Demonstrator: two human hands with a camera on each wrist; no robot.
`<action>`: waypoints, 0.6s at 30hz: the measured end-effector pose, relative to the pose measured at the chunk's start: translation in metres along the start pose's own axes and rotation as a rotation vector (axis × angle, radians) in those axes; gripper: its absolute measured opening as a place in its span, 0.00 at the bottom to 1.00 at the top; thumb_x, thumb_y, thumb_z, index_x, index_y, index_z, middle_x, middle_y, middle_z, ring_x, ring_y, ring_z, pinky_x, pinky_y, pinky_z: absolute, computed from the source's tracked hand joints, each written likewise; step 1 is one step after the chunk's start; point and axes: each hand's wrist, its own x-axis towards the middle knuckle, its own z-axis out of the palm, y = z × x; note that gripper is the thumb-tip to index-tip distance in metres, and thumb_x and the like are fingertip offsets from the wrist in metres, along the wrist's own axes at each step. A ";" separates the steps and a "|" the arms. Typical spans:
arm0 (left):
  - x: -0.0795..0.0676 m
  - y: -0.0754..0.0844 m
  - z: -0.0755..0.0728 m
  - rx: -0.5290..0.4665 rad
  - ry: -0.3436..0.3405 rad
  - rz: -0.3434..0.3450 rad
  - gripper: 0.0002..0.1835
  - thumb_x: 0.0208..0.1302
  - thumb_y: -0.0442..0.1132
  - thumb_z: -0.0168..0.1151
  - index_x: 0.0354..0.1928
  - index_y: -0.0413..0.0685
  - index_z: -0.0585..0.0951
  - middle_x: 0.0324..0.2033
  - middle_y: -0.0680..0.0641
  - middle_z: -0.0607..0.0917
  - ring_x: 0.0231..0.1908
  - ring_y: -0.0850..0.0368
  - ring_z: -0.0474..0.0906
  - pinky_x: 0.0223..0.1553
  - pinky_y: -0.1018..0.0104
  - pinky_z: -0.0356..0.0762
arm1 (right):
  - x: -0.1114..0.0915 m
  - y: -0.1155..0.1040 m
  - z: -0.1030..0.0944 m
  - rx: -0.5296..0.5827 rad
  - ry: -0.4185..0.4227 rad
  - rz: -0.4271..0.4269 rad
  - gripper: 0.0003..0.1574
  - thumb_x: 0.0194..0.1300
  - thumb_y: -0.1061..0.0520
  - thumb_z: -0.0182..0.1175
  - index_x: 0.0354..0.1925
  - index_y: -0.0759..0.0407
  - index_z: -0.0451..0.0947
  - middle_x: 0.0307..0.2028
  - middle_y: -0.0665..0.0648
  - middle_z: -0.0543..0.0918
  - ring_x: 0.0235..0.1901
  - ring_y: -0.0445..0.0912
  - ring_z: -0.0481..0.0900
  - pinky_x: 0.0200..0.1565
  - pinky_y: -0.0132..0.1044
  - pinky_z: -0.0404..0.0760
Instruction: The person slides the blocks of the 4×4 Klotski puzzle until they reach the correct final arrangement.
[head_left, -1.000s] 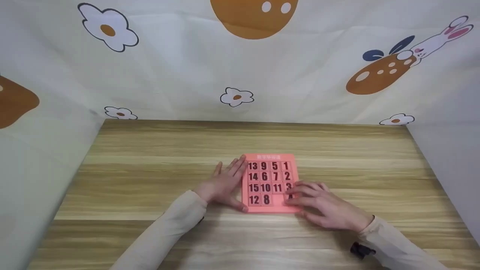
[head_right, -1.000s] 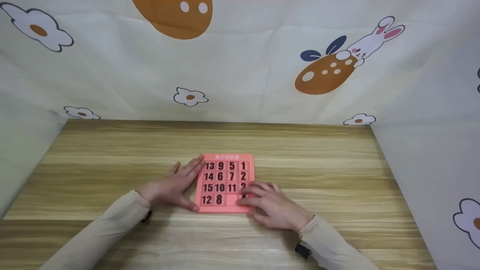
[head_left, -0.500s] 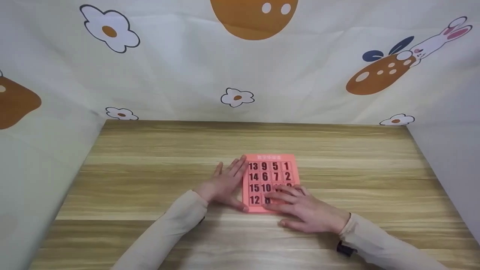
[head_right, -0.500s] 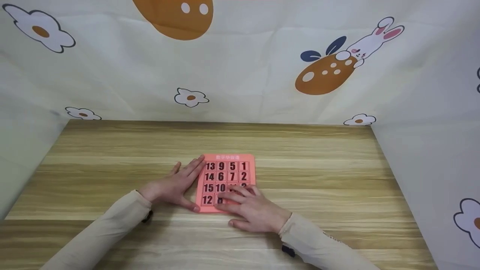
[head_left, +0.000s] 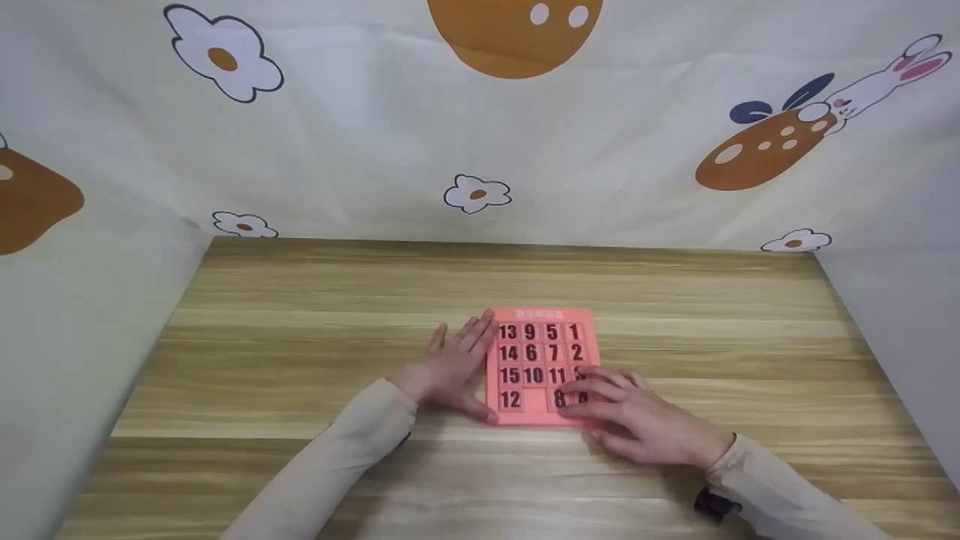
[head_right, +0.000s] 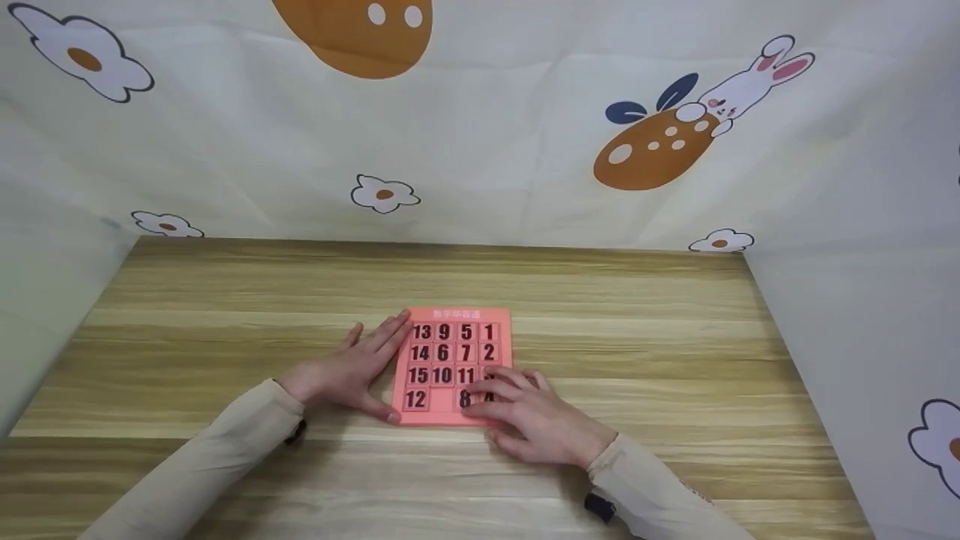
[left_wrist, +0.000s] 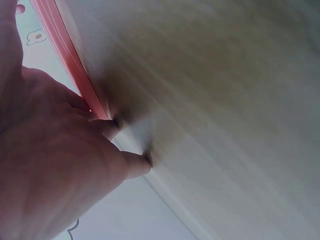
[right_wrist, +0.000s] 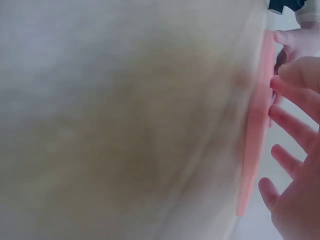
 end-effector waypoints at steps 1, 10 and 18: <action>0.000 0.000 0.000 -0.001 0.000 0.001 0.73 0.42 0.71 0.69 0.75 0.42 0.35 0.74 0.45 0.28 0.73 0.49 0.28 0.68 0.42 0.26 | 0.001 0.000 0.000 0.007 -0.003 0.003 0.30 0.62 0.55 0.63 0.63 0.48 0.74 0.66 0.55 0.69 0.66 0.60 0.60 0.58 0.67 0.61; 0.001 -0.001 0.001 0.010 0.011 0.010 0.73 0.42 0.72 0.68 0.75 0.42 0.35 0.74 0.44 0.28 0.73 0.48 0.29 0.68 0.42 0.27 | 0.029 -0.013 0.004 -0.017 -0.084 -0.013 0.32 0.65 0.51 0.60 0.66 0.49 0.70 0.68 0.55 0.66 0.68 0.59 0.58 0.62 0.66 0.57; -0.001 0.000 0.000 -0.009 0.016 0.015 0.73 0.41 0.71 0.69 0.75 0.42 0.35 0.74 0.44 0.29 0.73 0.49 0.28 0.68 0.42 0.26 | 0.054 -0.026 0.010 -0.078 -0.225 -0.006 0.36 0.69 0.43 0.55 0.72 0.45 0.62 0.72 0.54 0.60 0.71 0.55 0.52 0.66 0.64 0.50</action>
